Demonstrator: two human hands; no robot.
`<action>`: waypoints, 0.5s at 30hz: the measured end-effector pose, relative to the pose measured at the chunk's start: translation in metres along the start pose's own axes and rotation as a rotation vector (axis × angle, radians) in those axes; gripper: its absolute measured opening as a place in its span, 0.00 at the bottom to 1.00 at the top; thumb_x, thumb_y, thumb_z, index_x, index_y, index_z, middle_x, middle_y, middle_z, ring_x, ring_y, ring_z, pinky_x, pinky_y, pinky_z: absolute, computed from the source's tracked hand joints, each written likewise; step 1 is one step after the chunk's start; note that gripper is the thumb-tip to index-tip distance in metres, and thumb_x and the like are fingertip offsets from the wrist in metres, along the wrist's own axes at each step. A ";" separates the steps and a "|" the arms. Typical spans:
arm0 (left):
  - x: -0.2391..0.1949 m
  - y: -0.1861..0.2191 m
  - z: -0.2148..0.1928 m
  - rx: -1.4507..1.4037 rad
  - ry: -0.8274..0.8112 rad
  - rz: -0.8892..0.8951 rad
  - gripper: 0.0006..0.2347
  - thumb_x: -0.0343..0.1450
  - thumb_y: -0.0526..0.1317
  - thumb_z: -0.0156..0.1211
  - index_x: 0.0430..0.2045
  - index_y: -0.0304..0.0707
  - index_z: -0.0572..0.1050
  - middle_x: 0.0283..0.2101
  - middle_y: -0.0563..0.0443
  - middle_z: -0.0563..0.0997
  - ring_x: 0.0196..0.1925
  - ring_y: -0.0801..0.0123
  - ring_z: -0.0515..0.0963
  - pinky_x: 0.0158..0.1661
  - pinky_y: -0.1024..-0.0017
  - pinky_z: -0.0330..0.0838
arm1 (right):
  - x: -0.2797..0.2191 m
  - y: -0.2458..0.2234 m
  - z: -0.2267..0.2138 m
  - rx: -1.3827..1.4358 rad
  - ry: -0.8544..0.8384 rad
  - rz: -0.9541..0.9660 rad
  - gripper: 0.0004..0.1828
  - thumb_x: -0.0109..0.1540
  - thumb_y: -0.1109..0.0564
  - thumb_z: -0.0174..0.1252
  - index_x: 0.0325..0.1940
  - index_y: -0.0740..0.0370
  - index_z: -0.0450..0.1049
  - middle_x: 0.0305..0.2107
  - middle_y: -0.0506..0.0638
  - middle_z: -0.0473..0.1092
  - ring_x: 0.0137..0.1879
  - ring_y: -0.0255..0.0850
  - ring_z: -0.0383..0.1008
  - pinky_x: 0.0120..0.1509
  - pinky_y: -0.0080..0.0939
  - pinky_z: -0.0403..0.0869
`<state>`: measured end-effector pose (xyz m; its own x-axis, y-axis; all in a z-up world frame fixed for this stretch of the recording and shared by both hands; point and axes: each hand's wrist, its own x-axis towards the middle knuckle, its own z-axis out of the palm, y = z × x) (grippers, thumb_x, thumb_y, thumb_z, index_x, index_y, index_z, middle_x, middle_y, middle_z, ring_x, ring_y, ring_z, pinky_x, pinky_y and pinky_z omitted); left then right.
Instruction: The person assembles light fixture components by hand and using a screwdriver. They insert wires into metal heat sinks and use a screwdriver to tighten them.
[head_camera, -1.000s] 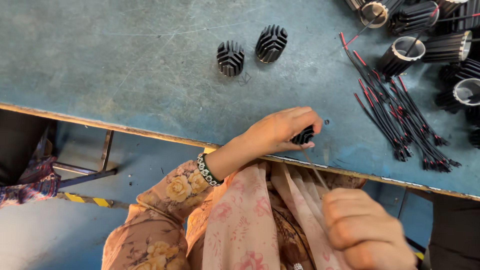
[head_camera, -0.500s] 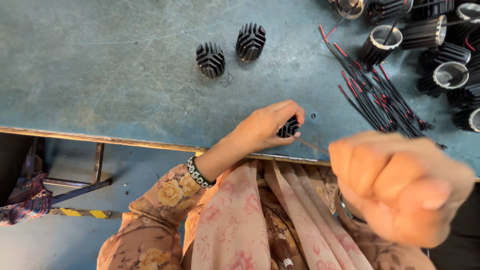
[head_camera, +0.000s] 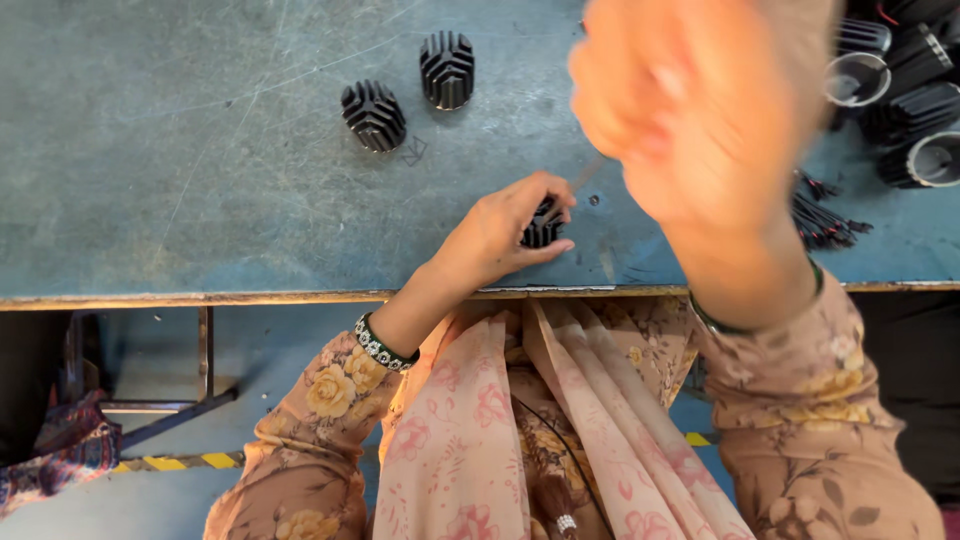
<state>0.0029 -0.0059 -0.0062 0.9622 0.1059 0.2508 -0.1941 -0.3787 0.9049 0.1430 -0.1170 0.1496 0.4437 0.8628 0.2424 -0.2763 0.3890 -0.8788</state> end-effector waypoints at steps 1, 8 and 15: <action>0.000 0.001 0.000 0.000 0.001 -0.016 0.20 0.66 0.34 0.73 0.48 0.40 0.68 0.42 0.52 0.79 0.45 0.64 0.83 0.48 0.70 0.77 | 0.004 0.003 -0.003 0.012 0.001 0.017 0.25 0.81 0.52 0.43 0.30 0.62 0.54 0.18 0.48 0.51 0.20 0.32 0.46 0.28 0.35 0.48; -0.002 -0.003 0.001 0.018 0.002 0.011 0.26 0.65 0.35 0.76 0.53 0.39 0.65 0.43 0.51 0.79 0.46 0.61 0.83 0.49 0.68 0.77 | 0.015 0.016 -0.018 0.047 0.022 0.088 0.18 0.77 0.57 0.43 0.33 0.59 0.56 0.18 0.47 0.51 0.20 0.32 0.47 0.27 0.35 0.48; -0.010 0.010 0.017 0.431 0.257 -0.027 0.25 0.60 0.39 0.78 0.46 0.39 0.68 0.45 0.47 0.78 0.48 0.55 0.78 0.49 0.61 0.71 | 0.043 0.042 -0.024 -0.099 0.017 0.154 0.17 0.75 0.56 0.43 0.30 0.57 0.55 0.18 0.48 0.55 0.20 0.33 0.49 0.24 0.34 0.49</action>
<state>-0.0054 -0.0264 -0.0057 0.8772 0.3236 0.3548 -0.0209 -0.7124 0.7015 0.1705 -0.0715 0.1132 0.4174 0.9037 0.0956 -0.2572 0.2184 -0.9413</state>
